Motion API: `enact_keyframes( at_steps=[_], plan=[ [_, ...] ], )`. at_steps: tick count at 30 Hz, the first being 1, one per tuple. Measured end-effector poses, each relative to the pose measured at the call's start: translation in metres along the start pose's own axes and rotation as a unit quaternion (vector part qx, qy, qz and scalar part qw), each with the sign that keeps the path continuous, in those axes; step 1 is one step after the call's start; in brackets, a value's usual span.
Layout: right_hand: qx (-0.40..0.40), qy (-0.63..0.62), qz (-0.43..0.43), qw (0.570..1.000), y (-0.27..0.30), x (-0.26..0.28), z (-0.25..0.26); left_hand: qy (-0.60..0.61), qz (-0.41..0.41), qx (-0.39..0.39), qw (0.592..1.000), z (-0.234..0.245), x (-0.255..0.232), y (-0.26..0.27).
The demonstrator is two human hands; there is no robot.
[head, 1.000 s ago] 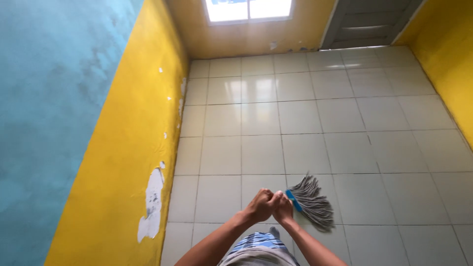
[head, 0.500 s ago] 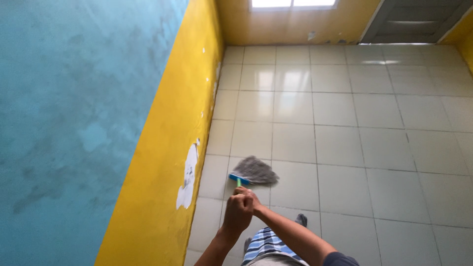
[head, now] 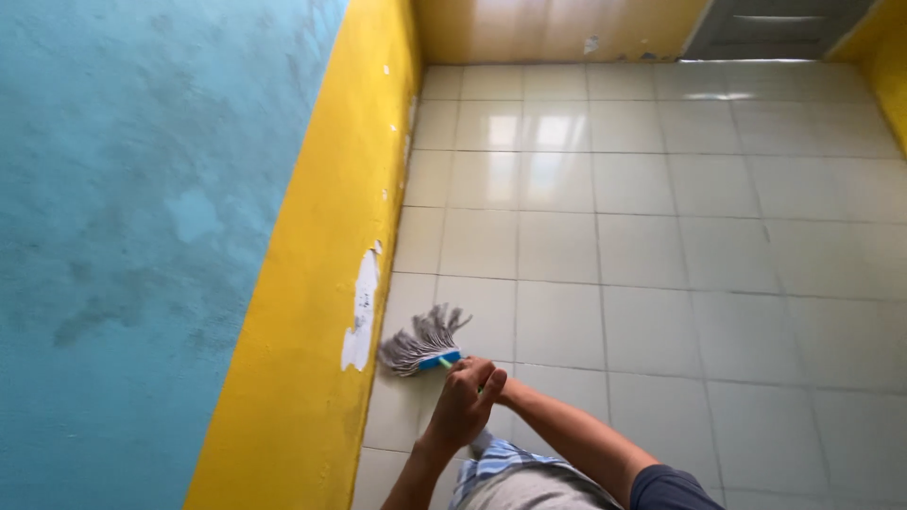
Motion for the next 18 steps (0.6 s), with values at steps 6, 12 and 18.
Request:
enact_keyframes(
  at_steps=[6, 12, 18],
  plan=[
    [-0.044, 0.083, -0.03, 0.995, 0.116, -0.008, 0.069, 0.107, -0.048, 0.147, 0.982, -0.093, -0.058, -0.004],
    [0.044, 0.423, -0.186, 0.886, 0.283, -0.041, 0.117, 0.155, -0.115, 0.248, 0.949, -0.215, -0.107, 0.016],
    [-0.032, 0.314, -0.405, 0.858, 0.424, 0.018, 0.192, 0.134, 0.044, 0.369, 0.919, -0.366, -0.109, 0.05]
  ],
)
Point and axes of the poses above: each hand's wrist, its own y-axis away from the middle knuckle, its own z-axis out of the back of the hand, x = y × z, the point moved 9 cm from there along -y, towards the middle knuckle, and after that the axes turned 9 degrees about z, right-handed, at the moved point
